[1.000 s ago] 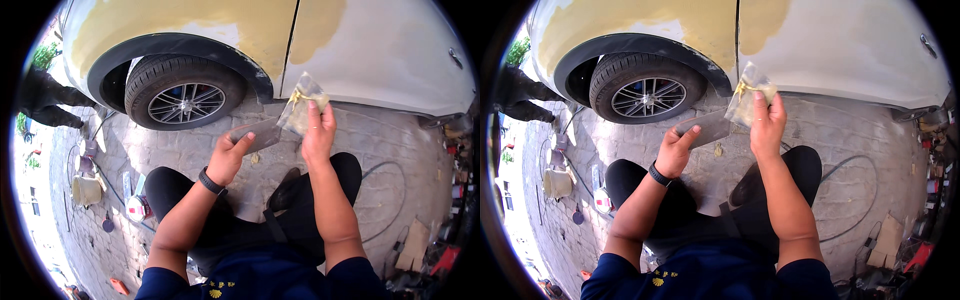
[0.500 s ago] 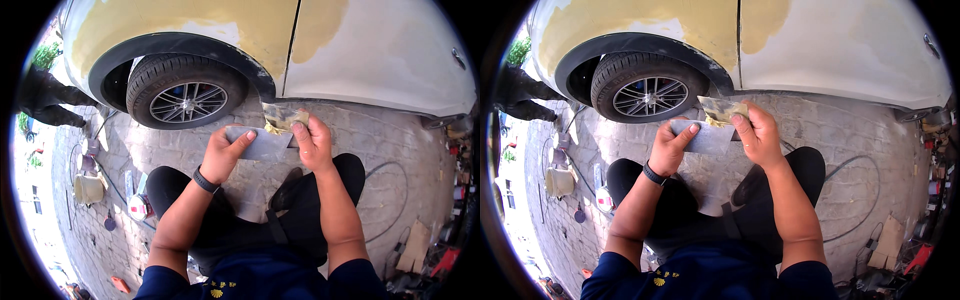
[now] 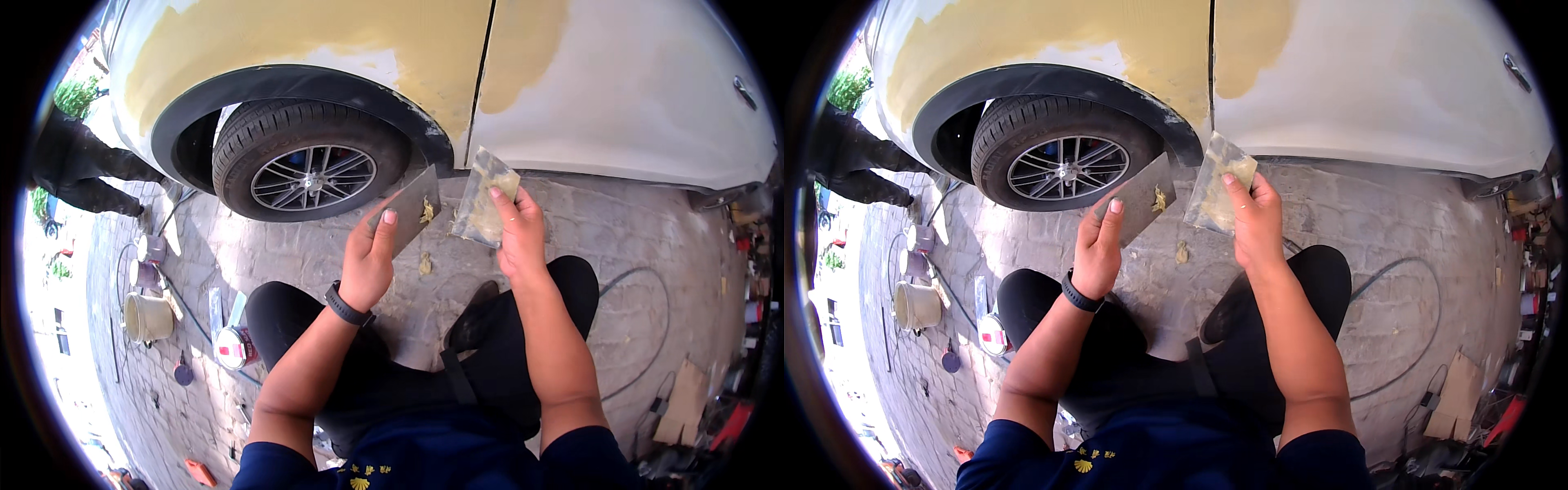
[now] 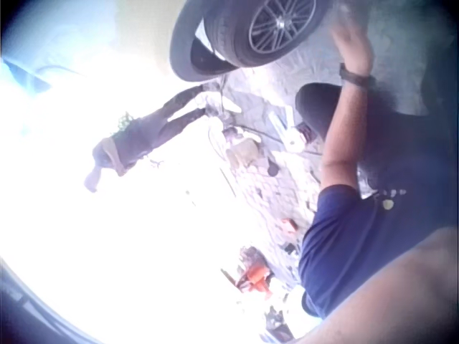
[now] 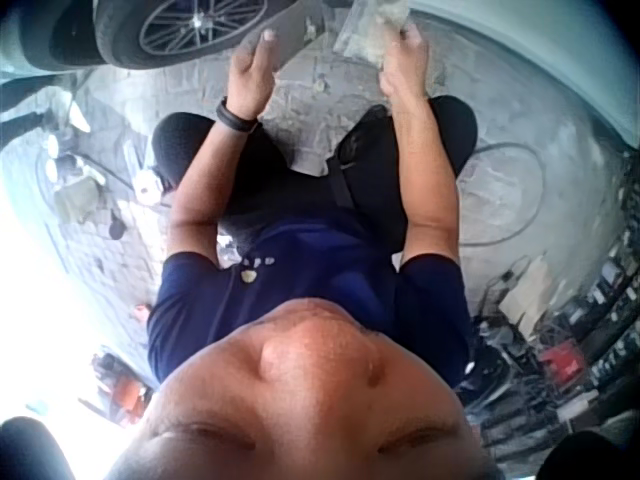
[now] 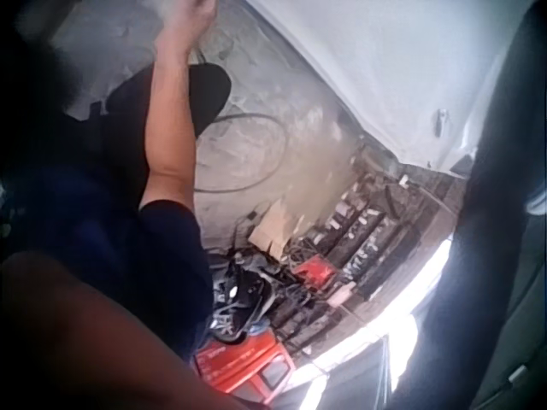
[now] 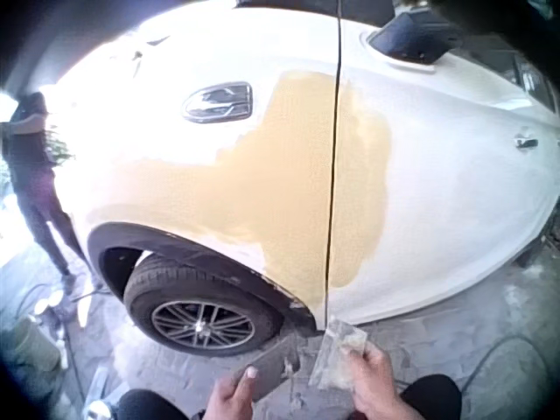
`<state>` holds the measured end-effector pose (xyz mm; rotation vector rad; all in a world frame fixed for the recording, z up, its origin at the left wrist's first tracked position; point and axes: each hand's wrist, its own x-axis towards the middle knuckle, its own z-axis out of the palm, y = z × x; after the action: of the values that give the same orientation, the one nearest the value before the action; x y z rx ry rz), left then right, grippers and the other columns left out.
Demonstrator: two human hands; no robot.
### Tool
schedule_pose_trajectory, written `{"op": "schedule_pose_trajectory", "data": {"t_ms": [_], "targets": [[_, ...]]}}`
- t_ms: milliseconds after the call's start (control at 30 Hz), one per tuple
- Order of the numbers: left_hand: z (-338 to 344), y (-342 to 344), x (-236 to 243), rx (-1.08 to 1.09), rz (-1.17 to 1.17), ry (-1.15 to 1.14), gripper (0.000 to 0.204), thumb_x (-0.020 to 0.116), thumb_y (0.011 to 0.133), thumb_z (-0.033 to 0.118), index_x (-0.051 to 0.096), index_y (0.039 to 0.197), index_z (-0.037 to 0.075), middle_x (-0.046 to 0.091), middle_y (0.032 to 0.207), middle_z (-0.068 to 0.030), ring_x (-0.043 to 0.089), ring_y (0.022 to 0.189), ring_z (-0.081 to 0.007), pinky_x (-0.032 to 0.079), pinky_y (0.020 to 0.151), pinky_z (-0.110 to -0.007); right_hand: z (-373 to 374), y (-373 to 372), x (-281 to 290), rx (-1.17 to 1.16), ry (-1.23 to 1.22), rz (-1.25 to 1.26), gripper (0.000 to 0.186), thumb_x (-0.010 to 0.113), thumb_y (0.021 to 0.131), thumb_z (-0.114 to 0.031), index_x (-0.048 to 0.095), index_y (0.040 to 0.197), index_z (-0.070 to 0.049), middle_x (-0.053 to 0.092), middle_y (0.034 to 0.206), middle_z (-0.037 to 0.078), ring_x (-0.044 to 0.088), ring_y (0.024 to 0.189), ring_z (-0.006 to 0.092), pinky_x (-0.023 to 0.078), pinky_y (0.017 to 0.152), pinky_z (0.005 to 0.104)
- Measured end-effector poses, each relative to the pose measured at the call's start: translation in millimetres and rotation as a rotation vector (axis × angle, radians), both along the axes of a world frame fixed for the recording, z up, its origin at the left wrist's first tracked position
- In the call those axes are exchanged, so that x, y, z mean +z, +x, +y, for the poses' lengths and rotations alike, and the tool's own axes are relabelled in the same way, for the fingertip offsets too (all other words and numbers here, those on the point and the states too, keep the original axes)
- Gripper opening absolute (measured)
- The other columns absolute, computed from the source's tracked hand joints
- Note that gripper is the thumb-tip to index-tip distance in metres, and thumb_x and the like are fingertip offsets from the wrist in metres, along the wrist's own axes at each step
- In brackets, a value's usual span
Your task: The person applies a beige body filler to the side panel of a white car using a metal spreader. They smooth the filler over a damaged area near the wheel arch and door, occasionally scraping excess material from the tool.
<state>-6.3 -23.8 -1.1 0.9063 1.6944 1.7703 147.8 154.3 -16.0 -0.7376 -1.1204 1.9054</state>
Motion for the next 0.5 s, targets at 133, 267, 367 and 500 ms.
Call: {"op": "schedule_pose_trajectory", "data": {"t_ms": [133,267,367,500], "targets": [[-1.4,6.1,20.7,-0.156,0.234,-0.071,0.042,0.049,0.113,0.020,0.058,0.145,-0.006,0.070,0.134,-0.0187,0.061,0.127,-0.0216,0.043,0.111,-0.033,-9.3,-10.0,-13.5,-0.001,-0.007,-0.034,0.023,0.069,0.103,-0.012,0.068,0.123,0.001,0.071,0.113,0.004,0.063,0.100,0.0095,0.050,0.091,0.0289],[1.8,7.7,15.5,-0.148,0.479,-0.035,0.040,0.052,0.109,0.012,0.059,0.146,-0.001,0.070,0.125,-0.0290,0.070,0.113,-0.0418,0.051,0.099,-0.039,-12.9,-11.2,-13.3,-0.069,0.051,-0.041,0.026,0.071,0.102,-0.013,0.067,0.125,-0.001,0.070,0.113,0.003,0.062,0.099,0.0092,0.051,0.090,0.0294],[0.3,7.5,14.3,-0.088,0.435,-0.111,0.039,0.052,0.111,0.017,0.061,0.144,-0.001,0.066,0.109,-0.0181,0.063,0.100,-0.0296,0.049,0.088,-0.034,-8.0,-6.7,-7.1,-0.138,-0.010,0.014,0.031,0.073,0.101,-0.016,0.066,0.127,-0.002,0.070,0.114,0.002,0.063,0.100,0.0100,0.051,0.089,0.0304],[1.3,6.3,14.4,-0.005,0.232,-0.163,0.042,0.052,0.114,0.027,0.064,0.142,-0.002,0.041,0.072,0.0090,0.036,0.066,-0.0040,0.032,0.060,-0.023,-4.7,-5.3,-6.0,-0.140,-0.150,0.050,0.036,0.076,0.098,-0.019,0.066,0.127,-0.001,0.070,0.115,0.003,0.064,0.102,0.0127,0.052,0.089,0.0330]]}}
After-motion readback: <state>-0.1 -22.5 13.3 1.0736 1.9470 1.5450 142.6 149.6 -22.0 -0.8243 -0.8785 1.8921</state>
